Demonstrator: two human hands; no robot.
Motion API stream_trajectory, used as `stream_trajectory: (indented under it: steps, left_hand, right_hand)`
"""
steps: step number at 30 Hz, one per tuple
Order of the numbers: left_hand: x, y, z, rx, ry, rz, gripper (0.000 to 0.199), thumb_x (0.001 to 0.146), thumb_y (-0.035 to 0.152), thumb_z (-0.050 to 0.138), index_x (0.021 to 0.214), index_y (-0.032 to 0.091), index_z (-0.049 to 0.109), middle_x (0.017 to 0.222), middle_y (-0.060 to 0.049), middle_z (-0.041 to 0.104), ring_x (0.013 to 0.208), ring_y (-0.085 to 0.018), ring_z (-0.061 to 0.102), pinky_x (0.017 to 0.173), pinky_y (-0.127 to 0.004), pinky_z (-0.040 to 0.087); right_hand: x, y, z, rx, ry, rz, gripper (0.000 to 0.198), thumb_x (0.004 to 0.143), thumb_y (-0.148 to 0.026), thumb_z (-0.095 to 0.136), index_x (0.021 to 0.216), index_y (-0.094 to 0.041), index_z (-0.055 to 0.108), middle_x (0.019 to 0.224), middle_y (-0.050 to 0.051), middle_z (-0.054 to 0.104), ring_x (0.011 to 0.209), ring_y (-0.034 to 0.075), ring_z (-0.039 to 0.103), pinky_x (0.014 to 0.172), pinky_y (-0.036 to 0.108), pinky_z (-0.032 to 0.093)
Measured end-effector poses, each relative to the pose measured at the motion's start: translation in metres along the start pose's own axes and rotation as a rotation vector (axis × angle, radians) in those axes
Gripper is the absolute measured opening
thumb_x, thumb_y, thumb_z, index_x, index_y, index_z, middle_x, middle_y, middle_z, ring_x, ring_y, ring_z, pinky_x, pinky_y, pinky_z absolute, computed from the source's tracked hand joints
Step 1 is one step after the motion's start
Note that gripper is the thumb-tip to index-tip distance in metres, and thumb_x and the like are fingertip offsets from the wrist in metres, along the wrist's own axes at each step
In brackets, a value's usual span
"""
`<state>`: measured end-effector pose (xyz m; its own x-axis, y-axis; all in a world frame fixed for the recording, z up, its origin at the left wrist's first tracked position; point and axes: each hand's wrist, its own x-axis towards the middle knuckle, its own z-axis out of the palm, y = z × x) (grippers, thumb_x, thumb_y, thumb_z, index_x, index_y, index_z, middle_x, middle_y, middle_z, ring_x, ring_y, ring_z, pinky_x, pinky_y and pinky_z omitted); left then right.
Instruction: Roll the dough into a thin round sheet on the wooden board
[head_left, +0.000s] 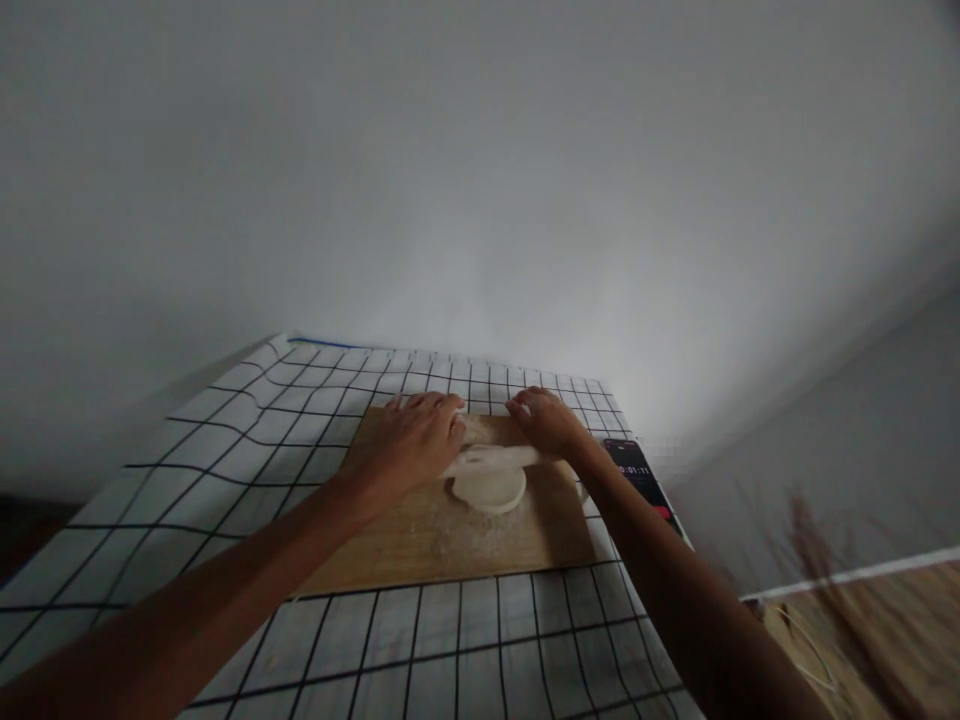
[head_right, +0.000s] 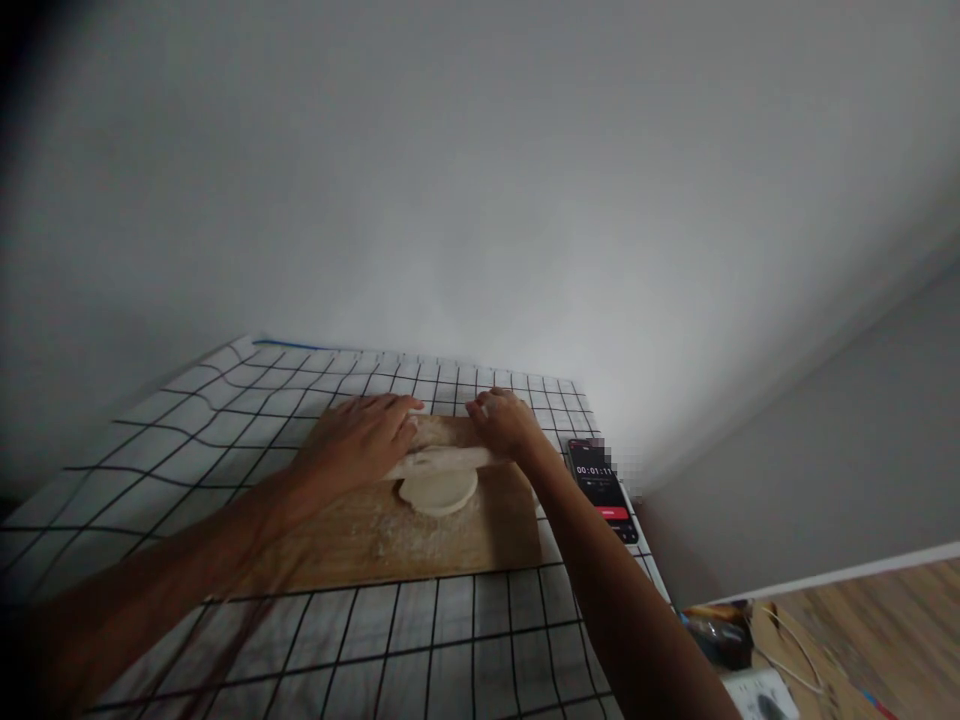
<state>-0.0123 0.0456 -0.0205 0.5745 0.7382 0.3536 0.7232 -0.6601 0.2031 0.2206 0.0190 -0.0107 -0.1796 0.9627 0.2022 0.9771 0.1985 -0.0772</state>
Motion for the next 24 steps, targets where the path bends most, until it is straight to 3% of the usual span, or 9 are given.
stream_trajectory:
  steps: [4,7,10,18,21,24]
  left_hand:
    - [-0.005,0.003,0.002,0.054,-0.007,0.005,0.041,0.096,0.028,0.040,0.130,0.016,0.059,0.138,-0.014,0.061,0.130,-0.033,0.051,0.111,-0.058,0.030]
    - [-0.014,0.002,0.006,0.027,-0.031,0.030,0.045,0.096,0.031,0.041,0.136,0.018,0.056,0.145,-0.013,0.056,0.135,-0.032,0.047,0.114,-0.057,0.030]
    - [-0.030,0.005,0.004,-0.012,-0.029,0.105,0.044,0.096,0.032,0.041,0.135,0.021,0.057,0.144,-0.010,0.057,0.137,-0.031,0.045,0.117,-0.053,0.028]
    - [-0.070,0.014,-0.007,-0.045,0.027,0.207,0.048,0.098,0.031,0.039,0.144,0.023,0.051,0.150,-0.007,0.052,0.141,-0.029,0.042,0.121,-0.052,0.026]
    - [-0.081,0.011,-0.005,-0.040,0.041,0.252,0.052,0.099,0.031,0.039,0.150,0.021,0.044,0.156,-0.009,0.045,0.144,-0.029,0.039,0.123,-0.052,0.023]
    - [-0.079,0.010,-0.004,-0.041,0.037,0.227,0.051,0.099,0.031,0.038,0.148,0.020,0.046,0.154,-0.010,0.047,0.143,-0.030,0.040,0.122,-0.055,0.023]
  right_hand:
    - [-0.021,0.003,0.007,-0.036,-0.066,-0.069,0.030,0.104,-0.023,0.040,0.117,-0.016,0.066,0.123,0.011,0.067,0.123,0.022,0.054,0.103,0.035,0.042]
    - [-0.044,-0.006,0.007,-0.019,0.033,0.037,0.033,0.104,-0.026,0.038,0.126,-0.018,0.062,0.137,0.012,0.060,0.133,0.024,0.047,0.109,0.042,0.040]
    - [-0.071,-0.026,0.005,0.009,0.133,0.164,0.035,0.105,-0.029,0.034,0.129,-0.023,0.059,0.141,0.010,0.058,0.135,0.025,0.046,0.110,0.048,0.040]
    - [-0.149,-0.092,0.008,0.057,0.212,0.261,0.043,0.105,-0.032,0.033,0.144,-0.024,0.048,0.151,0.007,0.050,0.142,0.026,0.042,0.117,0.051,0.034]
    - [-0.158,-0.099,0.009,0.063,0.223,0.237,0.045,0.105,-0.033,0.035,0.148,-0.023,0.044,0.154,0.007,0.046,0.145,0.026,0.037,0.119,0.051,0.031]
    - [-0.140,-0.085,0.002,0.066,0.207,0.188,0.041,0.106,-0.034,0.033,0.143,-0.024,0.050,0.147,0.005,0.054,0.140,0.024,0.043,0.118,0.047,0.032]
